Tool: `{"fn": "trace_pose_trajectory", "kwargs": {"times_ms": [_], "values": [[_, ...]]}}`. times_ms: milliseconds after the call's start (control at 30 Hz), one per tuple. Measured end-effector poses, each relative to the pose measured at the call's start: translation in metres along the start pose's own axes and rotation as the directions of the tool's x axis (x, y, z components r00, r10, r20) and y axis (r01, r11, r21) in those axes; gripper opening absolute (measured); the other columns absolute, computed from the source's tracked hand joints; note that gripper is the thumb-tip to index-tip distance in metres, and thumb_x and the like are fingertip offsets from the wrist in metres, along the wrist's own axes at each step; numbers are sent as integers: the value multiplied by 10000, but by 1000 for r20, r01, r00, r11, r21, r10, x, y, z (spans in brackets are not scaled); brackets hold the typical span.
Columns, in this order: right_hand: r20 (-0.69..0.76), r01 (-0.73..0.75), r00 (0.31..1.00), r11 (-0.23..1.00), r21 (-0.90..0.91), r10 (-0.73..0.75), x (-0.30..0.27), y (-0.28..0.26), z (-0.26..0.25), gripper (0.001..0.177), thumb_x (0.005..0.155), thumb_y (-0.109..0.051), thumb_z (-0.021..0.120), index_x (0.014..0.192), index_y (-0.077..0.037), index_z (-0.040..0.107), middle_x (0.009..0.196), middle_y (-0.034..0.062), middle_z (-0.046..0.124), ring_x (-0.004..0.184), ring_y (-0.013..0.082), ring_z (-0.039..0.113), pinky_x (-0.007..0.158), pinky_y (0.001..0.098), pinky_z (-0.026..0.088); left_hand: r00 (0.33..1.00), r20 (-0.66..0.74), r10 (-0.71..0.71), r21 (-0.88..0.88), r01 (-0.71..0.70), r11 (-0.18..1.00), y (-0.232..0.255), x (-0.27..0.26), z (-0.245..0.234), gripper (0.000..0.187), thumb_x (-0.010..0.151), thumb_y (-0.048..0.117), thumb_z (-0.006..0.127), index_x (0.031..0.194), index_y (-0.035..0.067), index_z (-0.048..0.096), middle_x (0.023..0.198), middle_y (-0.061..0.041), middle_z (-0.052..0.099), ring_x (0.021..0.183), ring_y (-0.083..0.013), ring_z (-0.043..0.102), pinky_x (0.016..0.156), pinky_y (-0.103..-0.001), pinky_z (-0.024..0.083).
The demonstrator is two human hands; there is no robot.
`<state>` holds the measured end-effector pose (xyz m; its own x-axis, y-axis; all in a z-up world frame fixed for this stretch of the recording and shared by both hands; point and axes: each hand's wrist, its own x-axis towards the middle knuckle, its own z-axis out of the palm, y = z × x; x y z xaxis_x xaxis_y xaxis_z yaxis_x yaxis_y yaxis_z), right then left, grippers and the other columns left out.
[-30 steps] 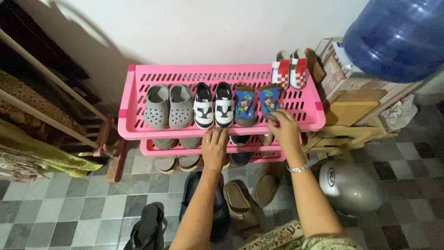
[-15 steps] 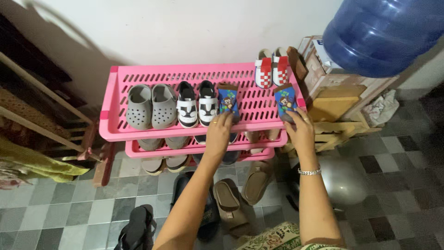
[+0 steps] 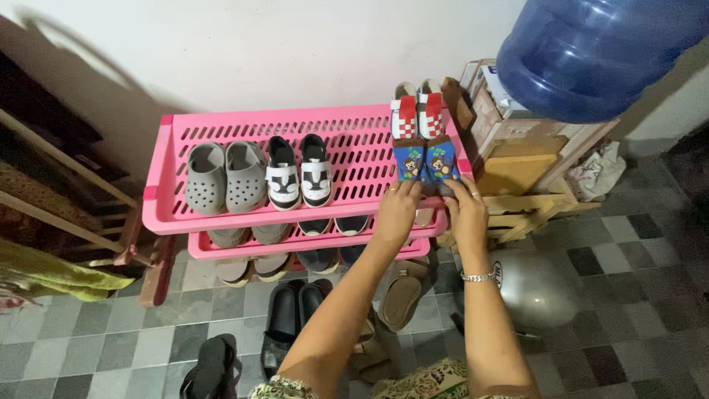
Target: The person organizes various shoes on a pink three-tier shoe rack. They pick up pairs of sandals and slippers from the floor, place them on the rack, and rearrange existing shoes to fit them neatly.
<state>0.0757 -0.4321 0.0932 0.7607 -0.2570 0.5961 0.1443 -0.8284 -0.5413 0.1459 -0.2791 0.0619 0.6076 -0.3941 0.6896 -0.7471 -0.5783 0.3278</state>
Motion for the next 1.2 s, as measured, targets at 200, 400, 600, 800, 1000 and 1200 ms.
{"fn": "trace_pose_trajectory", "kwargs": {"times_ms": [200,400,600,800,1000,1200], "values": [[3,30,1000,999,18,-30,-1,4,-3,369,874,14,711,1236,-59,693,1355,224,631,1222,416,617,999,448,511,1000,-16,-2,-8,2,1000,-4,-7,-8,417,796,-14,596,1197,76,667,1106,-113,658,1014,-335,624,885,-413,522],[29,-51,998,997,53,50,3,1,-6,361,884,23,681,1234,-65,682,1338,211,627,1162,401,638,925,432,537,995,95,16,-28,-14,1000,-8,-2,-13,393,813,16,614,1185,126,673,1100,-115,642,1013,-352,601,912,-419,502],[35,50,998,998,42,-51,3,1,-9,376,875,54,683,1235,-58,680,1281,208,629,1137,409,634,939,451,526,1000,26,16,-6,-16,1000,-6,-7,-7,389,856,60,631,1241,109,663,1099,-126,631,1006,-340,590,916,-408,494],[87,36,996,999,-10,-35,4,9,-10,383,870,29,708,1236,-80,681,1262,194,612,1104,405,637,905,456,527,999,44,7,-9,-6,1000,-4,-7,-13,417,849,58,648,1264,100,665,1141,-105,637,1050,-320,602,966,-406,493],[159,-4,987,998,-58,13,10,4,-9,376,873,-49,760,1237,-113,692,1280,176,605,1021,395,642,867,445,532,994,-106,-13,-172,-5,985,-27,-11,-50,679,707,297,777,1280,-22,601,1253,-192,571,1084,-393,577,935,-453,462],[-1,124,992,990,-65,-125,45,1,-18,443,849,-132,817,1264,-53,683,1202,211,638,1087,397,626,878,455,511,998,55,-6,7,5,1000,-49,-26,-69,295,831,289,779,1030,84,708,1076,-87,652,985,-313,603,833,-452,479]]}}
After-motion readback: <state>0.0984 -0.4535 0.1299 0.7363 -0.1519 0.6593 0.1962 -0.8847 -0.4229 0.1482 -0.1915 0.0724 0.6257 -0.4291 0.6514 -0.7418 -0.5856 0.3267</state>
